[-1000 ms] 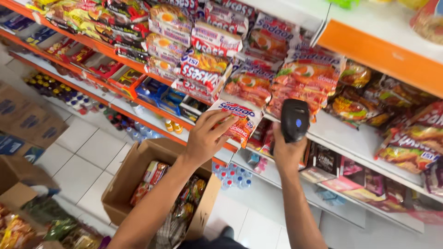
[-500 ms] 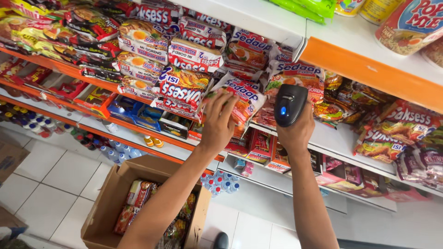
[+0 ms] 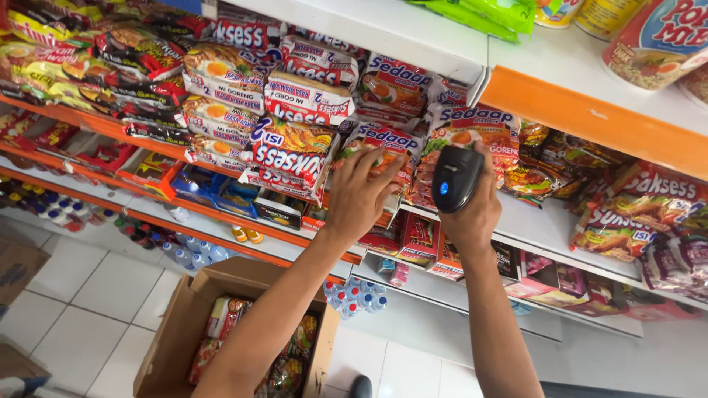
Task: The person restocks store shelves by taking instant noodle packets from a cardboard box, scanning them with a handheld barcode scanner, and placing the packets onto the shelf.
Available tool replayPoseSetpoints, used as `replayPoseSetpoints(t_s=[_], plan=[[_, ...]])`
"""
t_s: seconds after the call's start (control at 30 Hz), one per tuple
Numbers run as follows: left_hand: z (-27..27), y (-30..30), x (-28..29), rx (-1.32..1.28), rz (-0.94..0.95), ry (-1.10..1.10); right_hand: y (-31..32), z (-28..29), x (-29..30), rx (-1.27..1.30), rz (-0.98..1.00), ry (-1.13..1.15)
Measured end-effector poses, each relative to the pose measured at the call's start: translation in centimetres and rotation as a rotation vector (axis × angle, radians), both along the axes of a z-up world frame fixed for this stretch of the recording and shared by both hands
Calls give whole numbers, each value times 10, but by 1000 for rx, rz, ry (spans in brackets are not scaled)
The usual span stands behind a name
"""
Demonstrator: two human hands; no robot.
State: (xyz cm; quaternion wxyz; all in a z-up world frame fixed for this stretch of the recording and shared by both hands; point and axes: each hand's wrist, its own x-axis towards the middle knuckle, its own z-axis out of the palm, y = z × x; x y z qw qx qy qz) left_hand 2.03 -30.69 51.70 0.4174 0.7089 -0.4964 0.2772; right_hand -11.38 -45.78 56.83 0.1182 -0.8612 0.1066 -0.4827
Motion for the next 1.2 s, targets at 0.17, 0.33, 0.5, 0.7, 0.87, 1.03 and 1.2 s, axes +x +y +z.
replayPoseSetpoints(t_s=[0.17, 0.33, 0.5, 0.7, 0.87, 1.03, 1.2], plan=[[0, -14, 10, 17, 73, 42, 4, 3, 4, -157, 23, -44], [-8, -24, 5, -41, 130, -3, 4, 0, 3, -179, 10, -37], [-6, -28, 8, -62, 125, -25, 0, -2, 4, -168, -10, -10], [-1, -24, 14, 14, 97, -36, 4, -2, 2, -166, -8, -2], [-13, -21, 7, -123, 72, -53, 3, -15, -7, -211, 30, -7], [-17, -20, 4, -112, 80, 48, 7, -24, -13, -189, 41, 42], [-19, 3, -17, -131, 64, 110, 39, -40, -24, -81, 85, 25]])
